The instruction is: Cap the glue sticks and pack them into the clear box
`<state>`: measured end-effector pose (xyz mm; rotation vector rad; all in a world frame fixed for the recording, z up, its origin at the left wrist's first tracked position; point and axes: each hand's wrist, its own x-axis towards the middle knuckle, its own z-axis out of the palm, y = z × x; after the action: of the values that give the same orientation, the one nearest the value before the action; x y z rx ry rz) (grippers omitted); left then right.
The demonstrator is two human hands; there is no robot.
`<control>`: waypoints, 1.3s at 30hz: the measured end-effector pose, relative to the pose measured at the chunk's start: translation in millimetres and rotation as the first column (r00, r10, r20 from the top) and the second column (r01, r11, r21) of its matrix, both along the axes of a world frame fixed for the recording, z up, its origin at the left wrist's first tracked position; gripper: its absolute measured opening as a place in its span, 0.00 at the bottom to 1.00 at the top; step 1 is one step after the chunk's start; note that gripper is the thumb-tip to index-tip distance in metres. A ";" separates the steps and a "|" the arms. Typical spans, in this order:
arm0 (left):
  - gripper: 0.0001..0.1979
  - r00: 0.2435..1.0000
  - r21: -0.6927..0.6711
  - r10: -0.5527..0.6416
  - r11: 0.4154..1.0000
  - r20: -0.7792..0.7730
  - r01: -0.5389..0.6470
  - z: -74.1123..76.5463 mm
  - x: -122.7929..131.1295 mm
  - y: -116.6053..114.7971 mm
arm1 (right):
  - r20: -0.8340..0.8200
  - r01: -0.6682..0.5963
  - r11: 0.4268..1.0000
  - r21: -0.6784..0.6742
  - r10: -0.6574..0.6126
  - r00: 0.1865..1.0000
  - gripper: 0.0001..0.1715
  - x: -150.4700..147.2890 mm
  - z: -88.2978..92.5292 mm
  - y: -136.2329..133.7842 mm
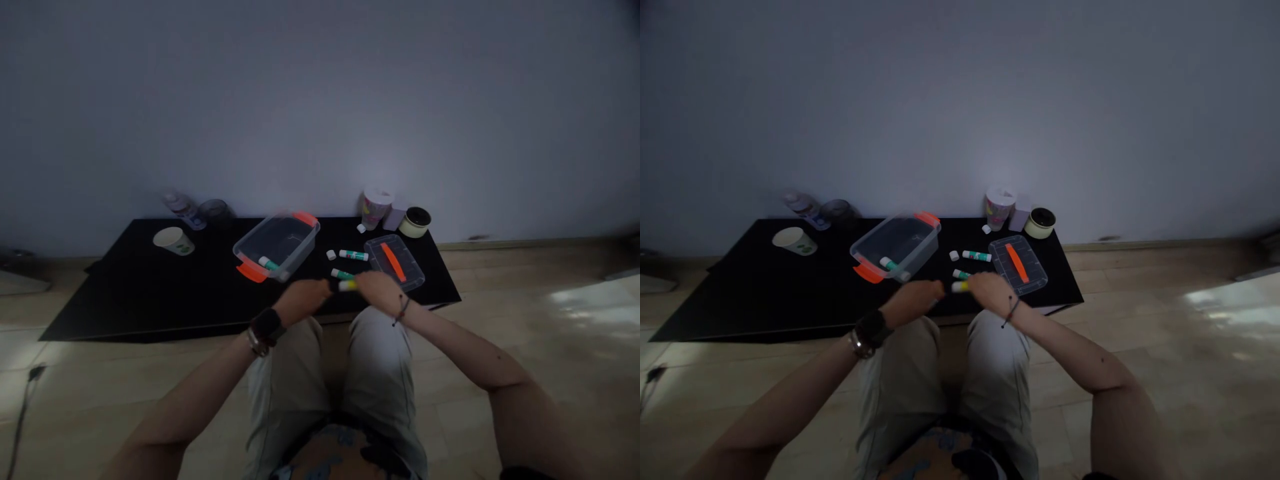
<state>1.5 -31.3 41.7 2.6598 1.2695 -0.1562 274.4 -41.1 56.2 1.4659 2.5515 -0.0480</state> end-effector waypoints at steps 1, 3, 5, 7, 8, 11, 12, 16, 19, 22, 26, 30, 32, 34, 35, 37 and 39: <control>0.12 0.997 -0.066 0.077 0.995 -0.011 -0.078 -1.4 -12.0 2.8 | 0.034 0.081 0.996 0.025 -0.082 0.996 0.17 15.4 0.0 5.5; 0.10 0.983 -0.120 0.165 0.981 0.082 -0.155 -6.9 -30.6 8.6 | 0.058 0.219 0.969 0.114 -0.226 0.972 0.20 39.5 -4.2 17.3; 0.10 0.978 -0.151 0.166 0.978 0.129 -0.146 -15.1 -33.3 14.3 | 0.038 0.240 0.966 0.095 -0.244 0.969 0.22 44.8 -16.5 28.3; 0.13 0.977 -0.157 0.180 0.974 0.117 -0.161 -24.4 -18.9 20.3 | -0.002 0.234 0.972 0.029 -0.234 0.972 0.24 29.9 -35.7 38.7; 0.14 0.977 -0.156 0.193 0.972 0.089 -0.177 -29.1 -8.0 23.8 | -0.007 0.255 0.967 -0.017 -0.255 0.967 0.25 17.9 -46.1 44.0; 0.17 0.979 -0.154 0.200 0.967 -0.024 -0.201 -43.3 23.0 36.3 | 0.019 0.381 0.916 -0.125 -0.381 0.924 0.27 -17.0 -71.4 59.9; 0.18 0.979 -0.154 0.198 0.967 -0.049 -0.204 -48.0 29.5 40.9 | 0.028 0.410 0.901 -0.141 -0.410 0.911 0.27 -24.7 -76.3 64.4; 0.19 0.971 -0.138 0.223 0.963 -0.089 -0.233 -64.4 36.2 58.7 | 0.003 0.421 0.902 -0.089 -0.423 0.906 0.32 -33.6 -80.3 71.8; 0.20 0.962 -0.106 0.259 0.958 -0.088 -0.268 -72.1 34.6 69.4 | -0.025 0.281 0.959 -0.037 -0.282 0.959 0.36 -31.9 -78.3 66.2; 0.18 0.951 -0.078 0.299 0.949 -0.072 -0.304 -76.8 36.4 77.2 | 0.009 0.161 0.984 -0.077 -0.161 0.987 0.33 -32.6 -79.6 62.5; 0.16 0.937 -0.057 0.346 0.936 -0.047 -0.348 -82.5 40.4 82.5 | 0.020 0.240 0.967 -0.083 -0.239 0.971 0.25 -37.2 -83.5 73.1; 0.19 0.926 -0.050 0.378 0.924 -0.023 -0.378 -84.0 38.4 83.3 | 0.028 0.274 0.959 -0.073 -0.273 0.962 0.25 -39.9 -83.1 88.6; 0.22 0.917 -0.043 0.398 0.916 -0.012 -0.398 -81.2 36.2 82.5 | 0.035 0.284 0.956 -0.067 -0.282 0.959 0.25 -39.7 -77.1 93.5; 0.24 0.908 -0.032 0.418 0.908 0.001 -0.418 -76.7 35.7 80.5 | 0.023 0.302 0.952 -0.038 -0.301 0.953 0.25 -42.0 -63.7 97.4; 0.24 0.904 -0.025 0.427 0.904 0.009 -0.426 -74.1 36.5 78.8 | -0.009 0.312 0.950 -0.006 -0.312 0.950 0.26 -45.9 -54.0 99.5; 0.21 0.898 -0.008 0.439 0.899 0.037 -0.439 -69.1 40.5 74.4 | -0.138 0.317 0.945 0.078 -0.305 0.942 0.27 -62.6 -30.3 105.3; 0.19 0.909 -0.003 0.406 0.913 0.092 -0.407 -64.4 46.3 68.5 | -0.289 0.257 0.958 0.127 -0.213 0.933 0.26 -93.5 -6.5 113.8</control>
<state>47.8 37.3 -22.7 2.3158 1.7608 0.0361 180.9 72.7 49.7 1.9492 2.6235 -0.0843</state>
